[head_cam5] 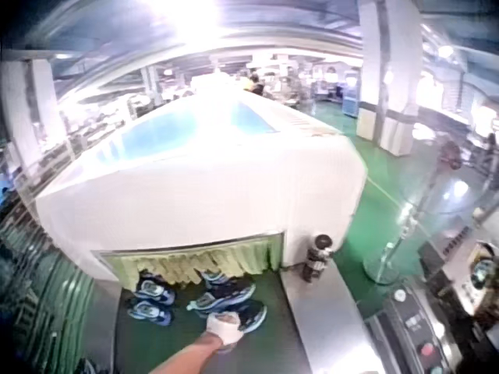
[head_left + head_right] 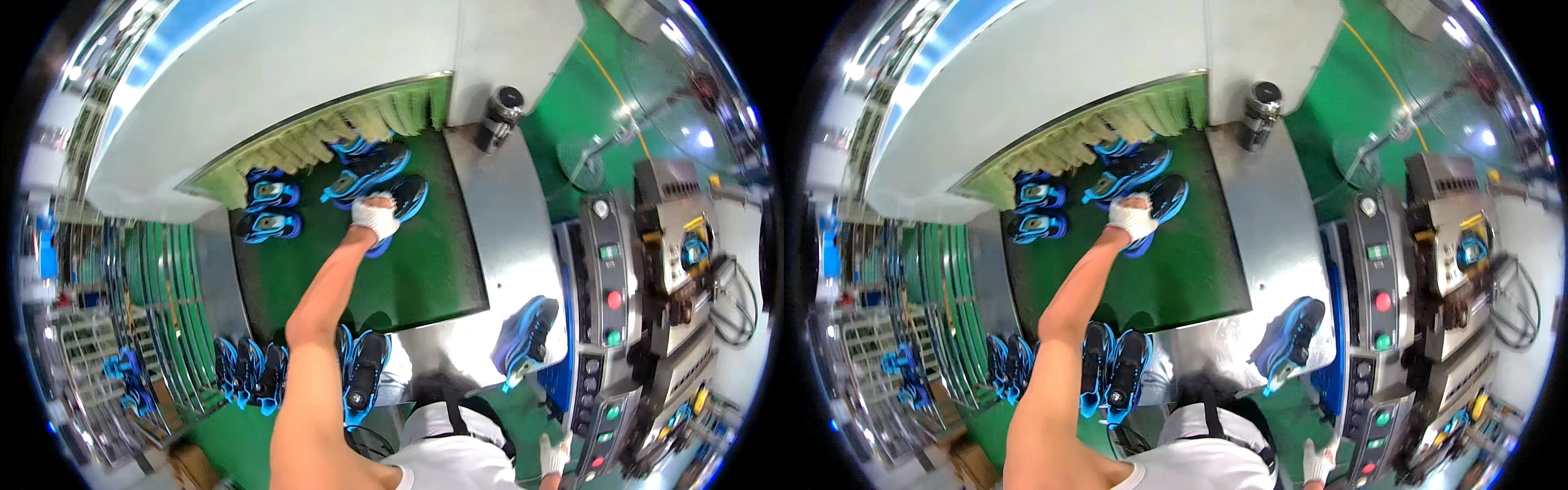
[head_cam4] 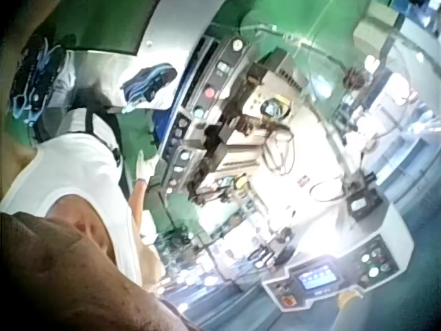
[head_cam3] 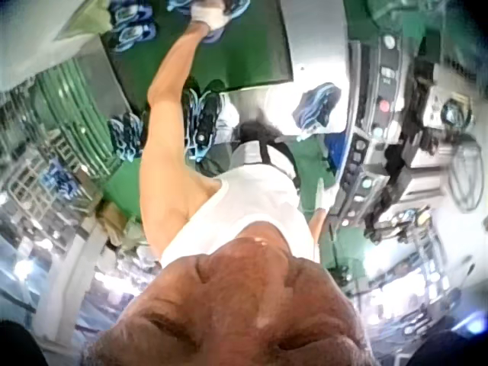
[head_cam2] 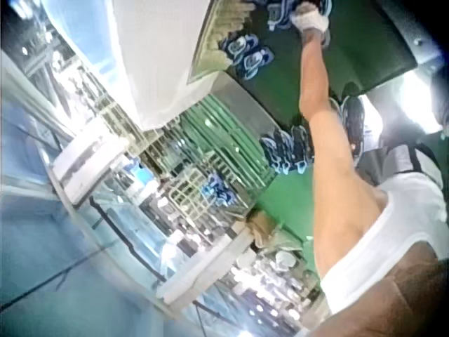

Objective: The person picks up pairs of blue and black shoes from a conveyor belt, places them individually into a pressing machine one at a time, and then returns them to the conveyor belt.

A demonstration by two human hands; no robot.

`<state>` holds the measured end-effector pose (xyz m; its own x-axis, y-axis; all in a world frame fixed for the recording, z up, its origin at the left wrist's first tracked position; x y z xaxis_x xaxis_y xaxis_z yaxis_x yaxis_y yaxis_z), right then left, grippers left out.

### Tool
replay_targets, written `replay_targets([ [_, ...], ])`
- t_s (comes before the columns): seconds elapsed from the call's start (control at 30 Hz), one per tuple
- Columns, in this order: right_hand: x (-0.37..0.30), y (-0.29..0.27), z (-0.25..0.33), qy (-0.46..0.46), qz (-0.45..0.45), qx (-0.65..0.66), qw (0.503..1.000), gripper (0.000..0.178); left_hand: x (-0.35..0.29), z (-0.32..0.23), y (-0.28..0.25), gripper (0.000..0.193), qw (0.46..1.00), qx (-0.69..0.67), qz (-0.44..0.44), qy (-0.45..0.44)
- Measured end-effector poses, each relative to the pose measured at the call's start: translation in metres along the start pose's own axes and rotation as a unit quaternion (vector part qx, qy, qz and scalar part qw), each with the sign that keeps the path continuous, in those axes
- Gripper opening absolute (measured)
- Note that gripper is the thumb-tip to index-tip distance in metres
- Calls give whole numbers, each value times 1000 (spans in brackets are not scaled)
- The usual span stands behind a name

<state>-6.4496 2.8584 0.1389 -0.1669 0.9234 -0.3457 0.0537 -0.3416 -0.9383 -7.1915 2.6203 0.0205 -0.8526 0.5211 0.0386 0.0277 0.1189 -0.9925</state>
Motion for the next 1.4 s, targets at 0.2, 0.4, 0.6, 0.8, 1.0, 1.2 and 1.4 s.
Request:
replay_targets([
  [0.2,17,-46,142,-67,16,295,953,70,-125,-115,-107,65,944,-302,101,-87],
  [0.4,36,-29,195,-124,345,613,699,50,-201,-260,-183,80,800,-554,223,58],
  [0.6,52,-77,162,-29,401,784,473,71,-154,-402,-211,59,679,-628,365,107],
  [0.8,119,-154,37,-24,237,890,389,79,-29,-653,-251,66,820,-375,89,422],
  [1.0,121,-190,-34,13,34,904,425,98,87,-797,-150,91,885,-274,-11,376],
  [1.2,113,-184,-65,-36,-182,615,767,64,127,-852,-106,74,929,-145,-39,339],
  [1.4,125,-215,-28,-260,-318,328,851,32,111,-781,-243,88,930,-203,-10,306],
])
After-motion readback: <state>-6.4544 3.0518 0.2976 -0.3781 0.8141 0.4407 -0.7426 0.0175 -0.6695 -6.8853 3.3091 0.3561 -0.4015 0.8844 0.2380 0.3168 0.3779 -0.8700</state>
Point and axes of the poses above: each hand's wrist, its own x-axis towards the middle knuckle, its own y-axis out of the palm, z = x × y, the point moved 4 cm from there along x, towards the middle knuckle, and after that the axes turned 14 degrees about -z, right-handed, at the moved point
